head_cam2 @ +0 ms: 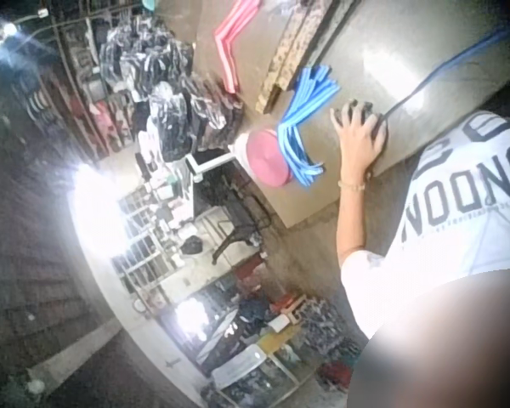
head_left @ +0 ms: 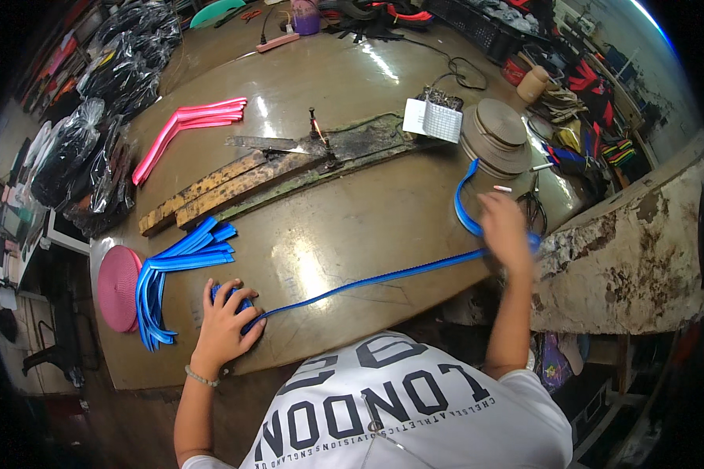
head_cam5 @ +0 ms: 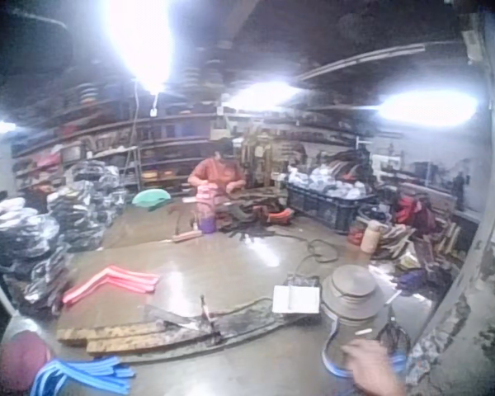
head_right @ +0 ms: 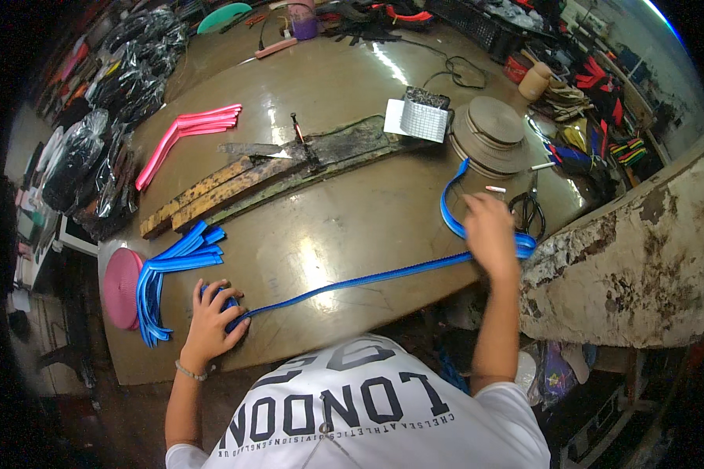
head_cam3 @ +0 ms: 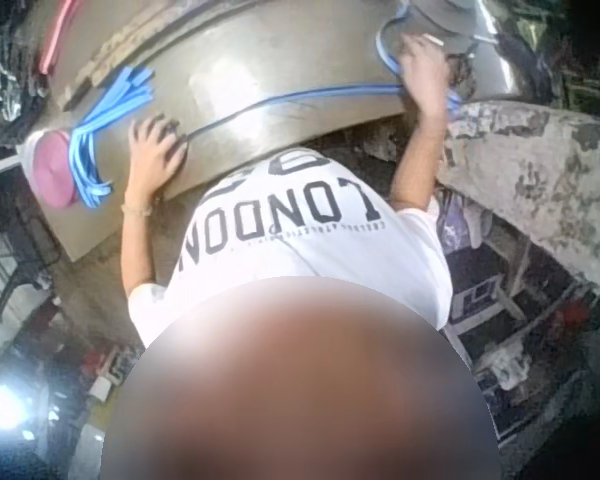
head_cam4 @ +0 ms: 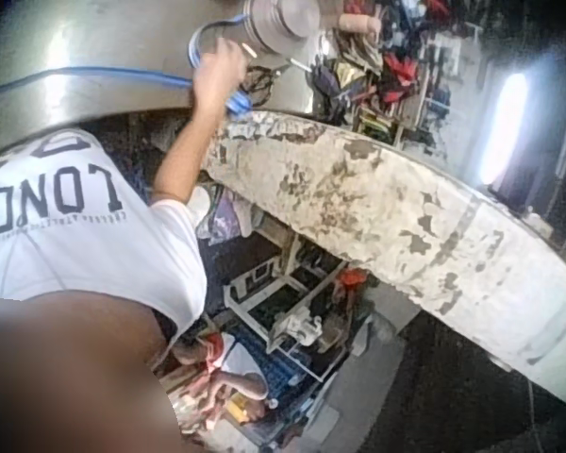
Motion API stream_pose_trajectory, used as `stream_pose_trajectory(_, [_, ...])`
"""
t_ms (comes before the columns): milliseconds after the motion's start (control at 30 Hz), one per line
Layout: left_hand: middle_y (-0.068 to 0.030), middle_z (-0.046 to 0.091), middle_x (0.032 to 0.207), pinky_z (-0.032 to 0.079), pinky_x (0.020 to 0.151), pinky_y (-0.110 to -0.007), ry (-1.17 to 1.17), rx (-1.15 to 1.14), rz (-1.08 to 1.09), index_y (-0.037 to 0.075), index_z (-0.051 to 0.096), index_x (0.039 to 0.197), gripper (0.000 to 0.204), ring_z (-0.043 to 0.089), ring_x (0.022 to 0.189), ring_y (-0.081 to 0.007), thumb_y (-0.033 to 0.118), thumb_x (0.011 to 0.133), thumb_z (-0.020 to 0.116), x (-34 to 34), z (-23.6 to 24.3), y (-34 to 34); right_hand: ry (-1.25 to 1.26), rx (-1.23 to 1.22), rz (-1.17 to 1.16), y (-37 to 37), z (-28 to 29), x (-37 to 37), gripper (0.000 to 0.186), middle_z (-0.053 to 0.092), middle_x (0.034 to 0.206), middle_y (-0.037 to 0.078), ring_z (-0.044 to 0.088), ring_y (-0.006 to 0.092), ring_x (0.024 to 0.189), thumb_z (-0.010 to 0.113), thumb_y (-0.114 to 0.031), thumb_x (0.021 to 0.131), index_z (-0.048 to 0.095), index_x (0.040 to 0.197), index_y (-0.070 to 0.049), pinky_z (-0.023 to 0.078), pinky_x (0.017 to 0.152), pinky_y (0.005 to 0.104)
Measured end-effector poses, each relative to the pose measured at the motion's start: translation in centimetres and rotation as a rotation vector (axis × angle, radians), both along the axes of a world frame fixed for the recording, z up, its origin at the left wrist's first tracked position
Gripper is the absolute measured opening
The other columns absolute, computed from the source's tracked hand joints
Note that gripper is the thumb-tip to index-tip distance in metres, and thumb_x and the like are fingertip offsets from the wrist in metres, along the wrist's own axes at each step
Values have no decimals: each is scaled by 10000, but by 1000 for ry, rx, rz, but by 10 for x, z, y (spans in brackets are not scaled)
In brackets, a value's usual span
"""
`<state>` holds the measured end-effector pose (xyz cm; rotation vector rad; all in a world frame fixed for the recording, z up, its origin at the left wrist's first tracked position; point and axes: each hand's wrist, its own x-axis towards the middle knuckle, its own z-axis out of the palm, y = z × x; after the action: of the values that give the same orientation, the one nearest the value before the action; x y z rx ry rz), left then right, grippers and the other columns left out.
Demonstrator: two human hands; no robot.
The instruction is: The person repeatedly measures and cuts blue rubber straps using a heated wire cutter on a wooden guide. After cutting multiple pieces, they gather the cut straps into a neat stack and briefly handle a pink strap.
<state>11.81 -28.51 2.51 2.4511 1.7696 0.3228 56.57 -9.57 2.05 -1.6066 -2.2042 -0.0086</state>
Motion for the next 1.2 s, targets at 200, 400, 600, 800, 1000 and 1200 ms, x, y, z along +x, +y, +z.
stream_pose_trajectory(200, [-72,565,1087,173,1051,-605,-34,-3,22,87,603,785,141,431,1178,-327,205,741,664,4,-2,-2,250,-380,835,-72,-13,-180,473,581,1079,157,516,309,1037,701,-360,746,597,1059,-21,407,901,407])
stream_pose_trajectory(400, [-60,571,1086,162,1053,-614,-19,64,49,109,621,781,129,434,1190,-316,226,748,663,9,-3,-5,371,-31,507,-51,-26,-150,387,579,1054,148,522,316,994,697,-308,747,604,989,-21,407,871,440])
stream_pose_trajectory(600, [-77,569,1116,176,1065,-577,-21,53,-7,118,643,869,186,439,1179,-324,260,752,668,25,11,3,171,-4,-202,14,-25,-29,343,574,1008,185,531,362,943,656,-208,807,586,1057,17,440,825,428])
stream_pose_trajectory(800, [-73,589,1101,477,797,-304,-1202,-547,314,46,599,1136,310,550,992,-163,259,912,566,71,20,47,705,-606,501,-31,7,-90,194,607,829,101,614,154,622,598,-126,875,619,983,34,490,573,287])
stream_pose_trajectory(1000, [-54,622,927,487,688,-224,-1489,-500,258,-24,579,1139,321,587,851,-97,225,941,536,62,24,113,707,-914,602,-25,43,-144,191,606,747,38,547,70,512,607,-124,884,630,1006,21,432,466,211])
stream_pose_trajectory(1200, [-139,559,1180,528,777,-294,-1620,-574,170,-15,453,1295,483,595,1010,-194,272,923,564,48,34,140,819,-855,393,10,46,-158,255,541,619,-9,472,45,437,611,-238,887,644,958,6,375,396,201])
